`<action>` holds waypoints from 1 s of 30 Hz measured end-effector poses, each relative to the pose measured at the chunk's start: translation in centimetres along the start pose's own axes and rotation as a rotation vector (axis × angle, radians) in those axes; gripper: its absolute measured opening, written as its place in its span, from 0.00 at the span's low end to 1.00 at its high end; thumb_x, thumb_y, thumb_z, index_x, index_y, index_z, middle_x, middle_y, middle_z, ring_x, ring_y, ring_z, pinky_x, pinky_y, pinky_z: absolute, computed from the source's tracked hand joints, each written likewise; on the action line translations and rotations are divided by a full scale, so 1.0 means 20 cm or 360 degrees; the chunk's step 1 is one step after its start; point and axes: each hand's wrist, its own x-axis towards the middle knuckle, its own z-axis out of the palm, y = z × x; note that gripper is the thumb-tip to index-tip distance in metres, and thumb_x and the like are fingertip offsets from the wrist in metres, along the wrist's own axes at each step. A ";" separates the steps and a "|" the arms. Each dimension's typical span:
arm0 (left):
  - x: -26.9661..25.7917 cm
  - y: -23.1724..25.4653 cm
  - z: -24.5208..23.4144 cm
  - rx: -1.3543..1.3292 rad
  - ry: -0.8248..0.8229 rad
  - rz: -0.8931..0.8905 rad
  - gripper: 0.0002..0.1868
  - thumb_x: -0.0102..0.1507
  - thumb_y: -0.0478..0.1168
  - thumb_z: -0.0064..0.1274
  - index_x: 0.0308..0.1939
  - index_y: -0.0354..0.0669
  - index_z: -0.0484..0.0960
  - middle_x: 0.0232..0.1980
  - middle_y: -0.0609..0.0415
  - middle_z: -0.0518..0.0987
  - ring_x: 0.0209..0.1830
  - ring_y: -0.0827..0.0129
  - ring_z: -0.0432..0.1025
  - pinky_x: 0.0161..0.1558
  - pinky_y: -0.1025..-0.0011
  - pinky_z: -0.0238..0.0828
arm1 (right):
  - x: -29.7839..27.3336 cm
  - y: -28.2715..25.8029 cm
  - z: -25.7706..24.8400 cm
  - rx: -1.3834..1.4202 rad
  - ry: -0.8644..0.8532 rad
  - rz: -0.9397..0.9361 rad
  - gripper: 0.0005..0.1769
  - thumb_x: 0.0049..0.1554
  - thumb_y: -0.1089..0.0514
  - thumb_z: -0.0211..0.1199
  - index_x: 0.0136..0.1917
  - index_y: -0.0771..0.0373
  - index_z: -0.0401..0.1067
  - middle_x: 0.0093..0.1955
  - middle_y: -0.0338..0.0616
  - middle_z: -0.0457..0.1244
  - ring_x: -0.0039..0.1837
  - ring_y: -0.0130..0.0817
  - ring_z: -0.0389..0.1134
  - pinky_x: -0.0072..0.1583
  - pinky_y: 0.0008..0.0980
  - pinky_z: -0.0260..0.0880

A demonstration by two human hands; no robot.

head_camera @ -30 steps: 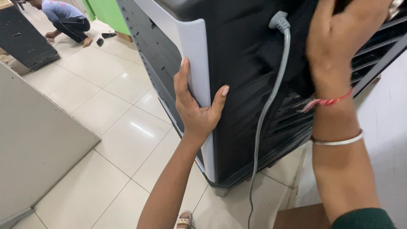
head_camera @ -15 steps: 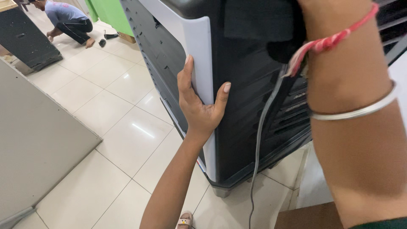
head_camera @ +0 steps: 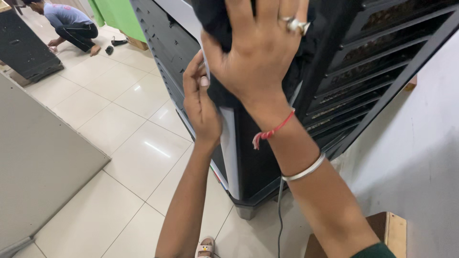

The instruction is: The person wipes the exterior surfaces of a portable air cooler using a black cloth. They clean the front grille, the top control panel, and the side panels of the unit, moving the cloth back and forth to remove dust.

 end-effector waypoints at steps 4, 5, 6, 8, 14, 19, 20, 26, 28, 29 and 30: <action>0.07 0.00 -0.10 -0.0168 -0.0219 -0.0126 0.21 0.79 0.41 0.34 0.73 0.34 0.67 0.69 0.46 0.73 0.72 0.65 0.68 0.76 0.64 0.62 | -0.22 -0.07 -0.02 0.0182 0.0071 -0.0017 0.42 0.59 0.44 0.71 0.79 0.44 0.54 0.69 0.55 0.54 0.75 0.62 0.54 0.79 0.61 0.53; 0.08 0.01 -0.11 -0.0213 -0.0268 -0.0160 0.22 0.80 0.43 0.35 0.73 0.33 0.67 0.68 0.46 0.74 0.71 0.66 0.68 0.76 0.63 0.62 | -0.30 -0.07 -0.02 0.0170 0.0039 -0.0008 0.42 0.58 0.44 0.71 0.79 0.46 0.55 0.67 0.56 0.54 0.73 0.62 0.55 0.78 0.63 0.53; 0.10 0.02 -0.13 -0.0253 -0.0317 -0.0191 0.22 0.80 0.44 0.35 0.73 0.33 0.67 0.67 0.47 0.74 0.70 0.67 0.68 0.76 0.63 0.63 | -0.39 -0.07 -0.02 0.0161 0.0011 0.0003 0.42 0.57 0.43 0.71 0.79 0.47 0.57 0.64 0.56 0.54 0.71 0.61 0.55 0.78 0.64 0.54; 0.10 0.04 -0.13 -0.0209 -0.0312 -0.0159 0.26 0.80 0.48 0.29 0.76 0.36 0.61 0.57 0.50 0.77 0.64 0.69 0.71 0.75 0.64 0.64 | -0.59 -0.06 -0.02 0.0135 -0.0073 0.0011 0.41 0.59 0.42 0.71 0.79 0.50 0.58 0.62 0.56 0.53 0.69 0.59 0.56 0.77 0.66 0.54; 0.10 0.02 -0.11 -0.0175 -0.0308 -0.0097 0.30 0.81 0.56 0.23 0.75 0.38 0.62 0.50 0.52 0.79 0.62 0.70 0.73 0.79 0.62 0.63 | -1.26 -0.02 -0.10 0.0317 -0.0424 0.0248 0.44 0.57 0.44 0.71 0.78 0.54 0.53 0.66 0.68 0.48 0.66 0.62 0.54 0.65 0.58 0.57; 0.08 -0.01 -0.12 -0.0236 -0.0311 -0.0100 0.35 0.79 0.61 0.22 0.79 0.40 0.56 0.54 0.51 0.79 0.66 0.66 0.72 0.80 0.59 0.60 | -1.36 -0.06 -0.12 0.0371 -0.0471 0.0396 0.41 0.61 0.45 0.68 0.78 0.59 0.52 0.68 0.66 0.48 0.70 0.66 0.53 0.70 0.61 0.56; 0.09 -0.01 -0.12 -0.0233 -0.0324 -0.0096 0.36 0.78 0.62 0.22 0.79 0.40 0.55 0.55 0.50 0.79 0.68 0.65 0.72 0.80 0.58 0.60 | -1.32 -0.07 -0.11 0.0341 -0.0441 0.0360 0.41 0.61 0.45 0.68 0.78 0.60 0.52 0.68 0.65 0.48 0.70 0.65 0.53 0.70 0.61 0.55; 0.08 0.00 -0.13 -0.0264 -0.0339 -0.0116 0.35 0.78 0.63 0.22 0.75 0.40 0.59 0.59 0.49 0.78 0.71 0.62 0.70 0.81 0.57 0.58 | -0.74 0.02 -0.08 0.0323 -0.0291 0.0210 0.41 0.62 0.44 0.69 0.79 0.59 0.55 0.74 0.63 0.49 0.78 0.64 0.49 0.78 0.64 0.44; 0.07 0.00 -0.13 -0.0258 -0.0316 -0.0078 0.29 0.79 0.58 0.25 0.72 0.39 0.62 0.59 0.49 0.77 0.69 0.65 0.70 0.79 0.60 0.59 | -0.50 0.05 -0.07 0.0339 -0.0292 0.0169 0.41 0.65 0.43 0.71 0.81 0.54 0.55 0.77 0.59 0.48 0.81 0.59 0.47 0.80 0.62 0.41; 0.08 -0.01 -0.12 -0.0243 -0.0296 -0.0048 0.25 0.81 0.55 0.28 0.69 0.38 0.65 0.59 0.49 0.76 0.66 0.67 0.70 0.77 0.63 0.60 | -0.39 0.06 -0.07 0.0274 -0.0263 0.0088 0.41 0.66 0.42 0.72 0.82 0.53 0.55 0.80 0.61 0.45 0.82 0.62 0.43 0.80 0.64 0.39; 0.07 -0.01 -0.12 -0.0228 -0.0277 -0.0026 0.22 0.82 0.51 0.31 0.66 0.37 0.68 0.59 0.49 0.75 0.63 0.69 0.70 0.74 0.66 0.62 | -0.30 0.06 -0.07 0.0259 -0.0255 0.0113 0.41 0.66 0.44 0.72 0.82 0.51 0.55 0.79 0.63 0.44 0.82 0.62 0.42 0.81 0.61 0.40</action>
